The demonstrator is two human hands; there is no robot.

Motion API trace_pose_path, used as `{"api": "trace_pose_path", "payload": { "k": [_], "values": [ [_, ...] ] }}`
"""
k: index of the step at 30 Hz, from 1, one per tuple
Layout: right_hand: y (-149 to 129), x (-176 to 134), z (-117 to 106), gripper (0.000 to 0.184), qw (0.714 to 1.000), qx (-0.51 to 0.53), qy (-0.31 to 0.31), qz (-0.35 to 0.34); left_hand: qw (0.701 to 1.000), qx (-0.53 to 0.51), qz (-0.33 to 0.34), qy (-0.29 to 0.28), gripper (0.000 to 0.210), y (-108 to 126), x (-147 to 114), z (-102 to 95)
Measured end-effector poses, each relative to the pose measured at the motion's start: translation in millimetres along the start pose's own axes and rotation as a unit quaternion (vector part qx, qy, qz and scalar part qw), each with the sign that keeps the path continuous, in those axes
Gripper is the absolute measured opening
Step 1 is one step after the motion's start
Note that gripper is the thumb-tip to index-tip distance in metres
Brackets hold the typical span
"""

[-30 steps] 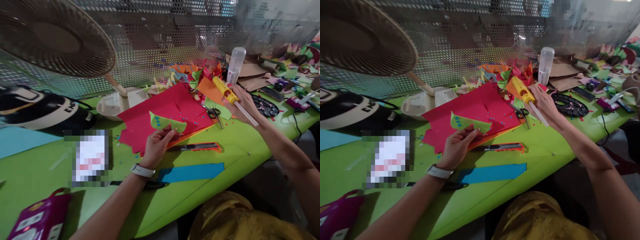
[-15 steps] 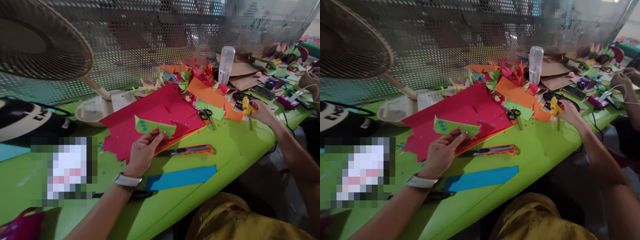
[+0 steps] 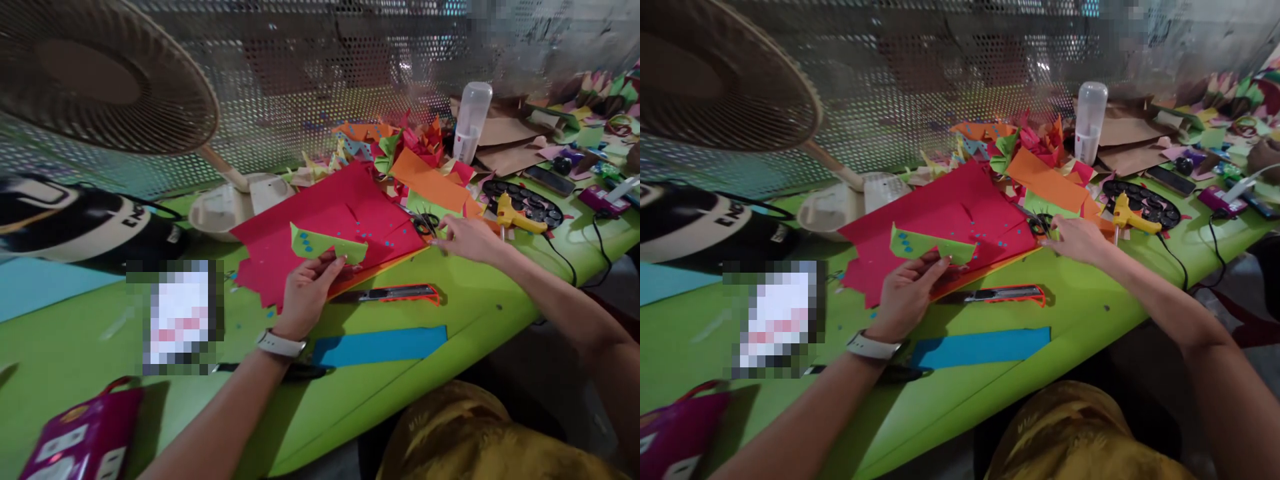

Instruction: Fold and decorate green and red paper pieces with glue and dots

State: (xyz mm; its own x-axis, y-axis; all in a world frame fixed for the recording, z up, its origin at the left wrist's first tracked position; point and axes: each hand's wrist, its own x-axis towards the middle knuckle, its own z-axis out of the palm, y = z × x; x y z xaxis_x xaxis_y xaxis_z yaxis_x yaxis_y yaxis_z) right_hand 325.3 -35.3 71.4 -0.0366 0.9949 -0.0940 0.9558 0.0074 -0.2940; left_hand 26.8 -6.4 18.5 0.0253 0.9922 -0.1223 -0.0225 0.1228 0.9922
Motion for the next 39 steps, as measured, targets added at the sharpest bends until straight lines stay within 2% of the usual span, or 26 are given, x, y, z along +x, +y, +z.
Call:
{"api": "trace_pose_path", "payload": {
  "k": [2,5,7,9,11,13,15,17,19,21,24,26,29,34,39],
  "values": [
    [-7,10,13,0.050,1.000,-0.021,-0.001,-0.021,1.000,-0.008,0.001,-0.003,0.054,0,-1,0.3],
    [-1,16,21,0.054,0.998,-0.009,0.010,-0.060,0.999,-0.035,-0.006,-0.018,0.052,3,-2,2.0],
    [7,16,17,0.051,0.996,0.051,0.017,-0.071,0.998,-0.060,-0.014,-0.020,0.053,5,-3,3.1],
    [11,15,7,0.039,0.985,0.159,0.021,-0.056,0.997,-0.077,-0.019,-0.017,0.052,6,-3,3.5],
    [10,15,-8,0.028,0.953,0.298,0.031,-0.033,0.996,-0.084,-0.016,-0.017,0.050,5,-3,3.1],
    [2,14,-24,0.024,0.904,0.423,0.050,-0.030,0.996,-0.090,-0.007,-0.019,0.046,3,-2,2.1],
    [-11,15,-37,0.027,0.869,0.486,0.075,-0.052,0.995,-0.095,0.002,-0.016,0.044,0,0,1.0],
    [-26,18,-44,0.033,0.858,0.496,0.097,-0.092,0.995,-0.095,0.006,-0.010,0.043,-3,1,0.1],
    [-39,24,-41,0.038,0.859,0.477,0.122,-0.140,0.996,-0.094,0.008,-0.005,0.043,-4,2,-0.5],
    [-49,32,-30,0.038,0.856,0.456,0.164,-0.178,0.995,-0.096,0.006,-0.002,0.045,-4,2,-0.8],
    [-54,42,-5,0.032,0.846,0.438,0.236,-0.195,0.995,-0.098,-0.005,-0.002,0.048,-4,2,-1.4],
    [-51,46,11,0.035,0.851,0.420,0.252,-0.190,0.996,-0.094,-0.003,0.000,0.050,-4,3,-2.0],
    [-45,46,24,0.043,0.874,0.391,0.233,-0.169,0.997,-0.082,0.006,0.006,0.049,-5,3,-3.1],
    [-44,41,21,0.047,0.907,0.320,0.212,-0.176,0.997,-0.074,-0.003,0.011,0.048,-4,2,-3.2],
    [-44,39,19,0.030,0.960,0.176,0.137,-0.169,0.998,-0.062,-0.008,0.027,0.046,-2,1,-2.7]
  ]
}}
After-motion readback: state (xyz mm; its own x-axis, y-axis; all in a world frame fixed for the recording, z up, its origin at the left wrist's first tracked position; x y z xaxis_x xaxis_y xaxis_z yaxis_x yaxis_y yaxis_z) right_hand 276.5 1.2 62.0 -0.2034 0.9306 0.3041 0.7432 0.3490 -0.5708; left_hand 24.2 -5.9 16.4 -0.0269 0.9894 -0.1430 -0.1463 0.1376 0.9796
